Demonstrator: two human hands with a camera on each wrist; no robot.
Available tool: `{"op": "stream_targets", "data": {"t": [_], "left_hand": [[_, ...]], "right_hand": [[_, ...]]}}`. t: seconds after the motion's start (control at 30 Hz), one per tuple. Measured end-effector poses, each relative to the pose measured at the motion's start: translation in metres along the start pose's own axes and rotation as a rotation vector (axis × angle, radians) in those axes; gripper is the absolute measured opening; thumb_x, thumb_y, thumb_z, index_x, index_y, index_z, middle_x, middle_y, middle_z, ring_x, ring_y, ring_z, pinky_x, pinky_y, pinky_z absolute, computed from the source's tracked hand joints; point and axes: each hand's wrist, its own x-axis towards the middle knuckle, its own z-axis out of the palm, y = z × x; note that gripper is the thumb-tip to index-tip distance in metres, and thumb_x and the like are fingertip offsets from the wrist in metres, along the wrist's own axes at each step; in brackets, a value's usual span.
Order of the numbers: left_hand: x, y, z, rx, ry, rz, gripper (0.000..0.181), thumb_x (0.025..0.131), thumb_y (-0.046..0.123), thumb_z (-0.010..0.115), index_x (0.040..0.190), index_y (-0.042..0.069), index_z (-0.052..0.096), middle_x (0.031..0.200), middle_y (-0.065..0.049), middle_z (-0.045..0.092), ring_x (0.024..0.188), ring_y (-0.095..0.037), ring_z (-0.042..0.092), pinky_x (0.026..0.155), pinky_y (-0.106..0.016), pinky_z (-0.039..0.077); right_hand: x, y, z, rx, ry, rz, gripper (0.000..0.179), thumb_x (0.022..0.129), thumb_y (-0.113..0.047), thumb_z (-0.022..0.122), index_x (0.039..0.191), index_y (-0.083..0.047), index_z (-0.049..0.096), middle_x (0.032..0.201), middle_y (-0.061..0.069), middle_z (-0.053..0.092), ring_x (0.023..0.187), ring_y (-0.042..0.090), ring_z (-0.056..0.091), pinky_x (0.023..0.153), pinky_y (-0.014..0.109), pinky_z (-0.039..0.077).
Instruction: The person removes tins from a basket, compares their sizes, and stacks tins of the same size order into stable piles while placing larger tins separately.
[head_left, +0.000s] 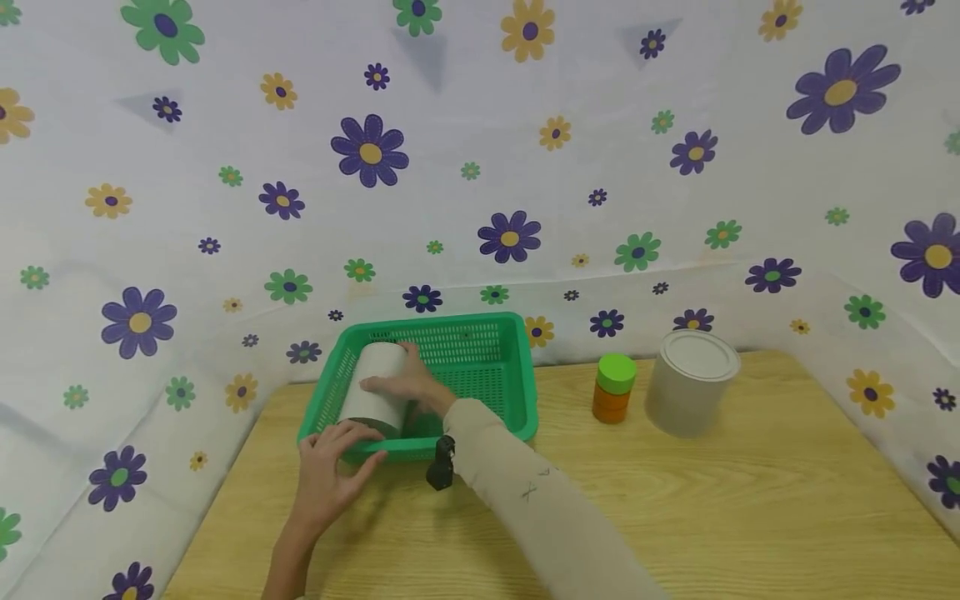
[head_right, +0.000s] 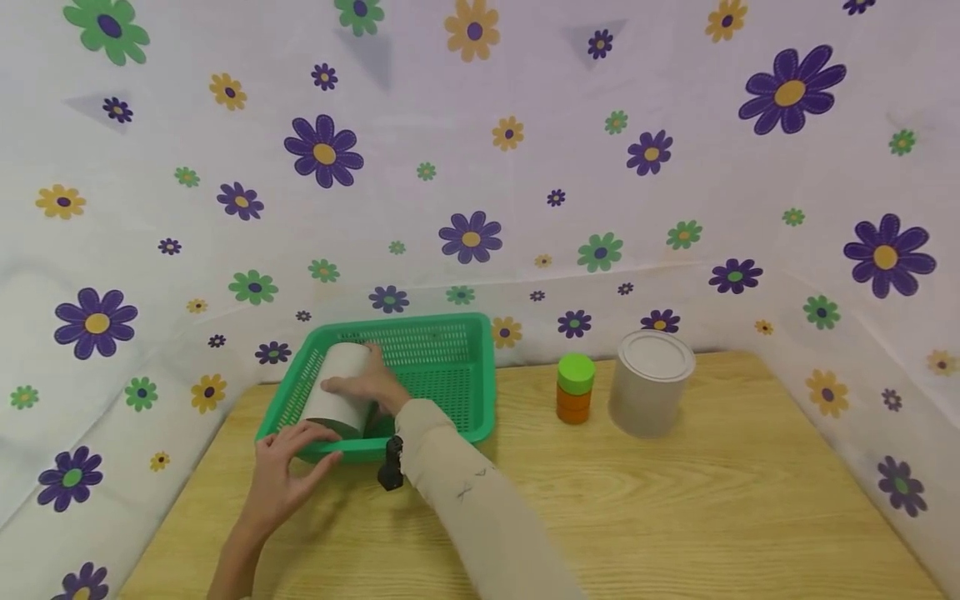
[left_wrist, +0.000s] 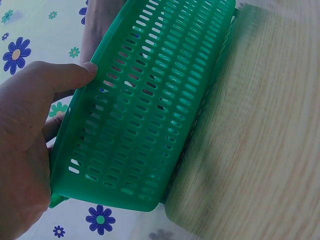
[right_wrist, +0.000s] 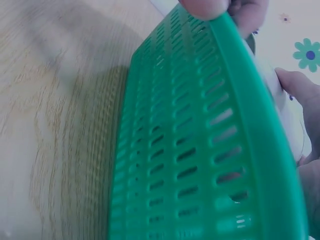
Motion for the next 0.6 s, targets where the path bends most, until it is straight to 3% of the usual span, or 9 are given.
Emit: {"op": "stream_targets", "data": {"t": [0.33,0.6], "left_hand": [[0.002,0.003,-0.001,-0.011,-0.027,-0.016,0.019,0.081,0.015,0.086,0.097,0.016,0.076,0.098,0.009,0.069,0.093,-0.019,0.059,0.078,-0.045,0.021],[0.002,0.003,-0.001,-0.007,-0.03,-0.01,0.02,0.081,0.015,0.086,0.098,0.014,0.076,0.098,0.007,0.07,0.093,-0.019,0.058,0.079,-0.045,0.021]], "right_hand": [[-0.006,0.004,-0.033,0.087,-0.013,-0.106,0.099,0.084,-0.035,0.086,0.159,-0.029,0.021,0.136,0.02,0.048,0.112,0.041,0.06,0.071,0.062,0.055],[-0.024,0.002,-0.059,0.055,0.002,-0.181,0.1,0.083,-0.034,0.085,0.159,-0.032,0.02,0.137,0.019,0.048,0.11,0.04,0.061,0.062,0.053,0.057]]}}
